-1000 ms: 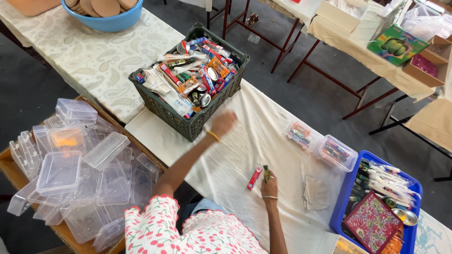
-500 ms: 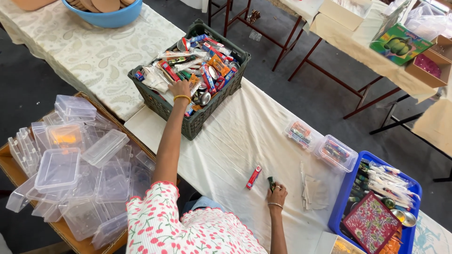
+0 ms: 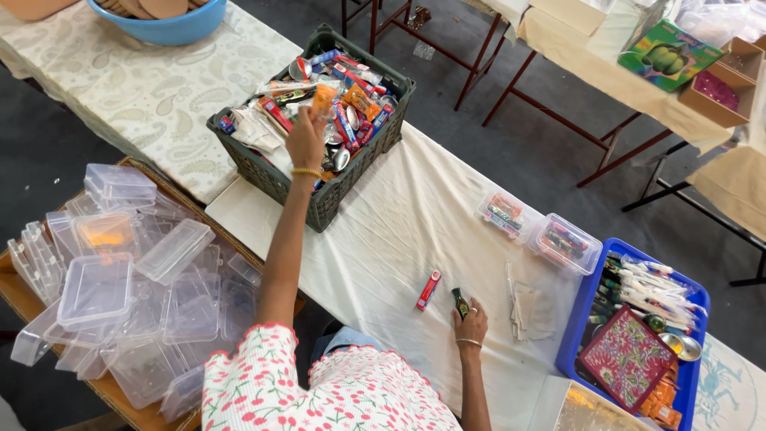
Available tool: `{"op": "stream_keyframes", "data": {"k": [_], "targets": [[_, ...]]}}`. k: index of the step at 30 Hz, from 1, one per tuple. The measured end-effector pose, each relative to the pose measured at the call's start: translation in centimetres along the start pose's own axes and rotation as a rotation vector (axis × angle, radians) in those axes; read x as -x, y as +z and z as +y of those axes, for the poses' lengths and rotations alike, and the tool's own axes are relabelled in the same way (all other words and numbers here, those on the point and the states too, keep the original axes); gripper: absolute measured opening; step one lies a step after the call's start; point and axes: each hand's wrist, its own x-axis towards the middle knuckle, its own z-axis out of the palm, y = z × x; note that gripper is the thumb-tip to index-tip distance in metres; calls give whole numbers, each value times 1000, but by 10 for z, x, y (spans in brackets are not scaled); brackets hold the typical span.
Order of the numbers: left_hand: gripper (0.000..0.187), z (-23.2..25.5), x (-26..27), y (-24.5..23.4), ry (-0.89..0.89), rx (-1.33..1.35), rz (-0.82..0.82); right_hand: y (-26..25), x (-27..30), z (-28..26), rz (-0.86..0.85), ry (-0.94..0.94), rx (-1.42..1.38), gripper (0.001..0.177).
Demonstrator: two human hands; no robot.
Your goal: The person organizes various small items including toothpaste, toothbrushes, and markers from a large crate into smaller plastic containers and bags.
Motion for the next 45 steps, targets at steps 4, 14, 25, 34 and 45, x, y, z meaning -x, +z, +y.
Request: {"op": "stream_keyframes", "data": {"k": [4, 14, 25, 34, 45], "targets": [[45, 24, 68, 39, 244, 385, 10, -2, 20, -4, 184, 14, 112, 67], [53, 71, 312, 171, -385, 942, -1165, -9, 66, 49, 344, 288, 511, 63], [58, 112, 391, 160, -425, 839, -1427, -55, -52, 106, 556, 195, 310, 54], [48, 98, 375, 153, -534, 810, -1439, -18, -70, 197, 104, 606, 189, 61], [42, 91, 389, 157, -635, 862, -1386, -62, -67, 131, 253, 630, 269, 85]]}}
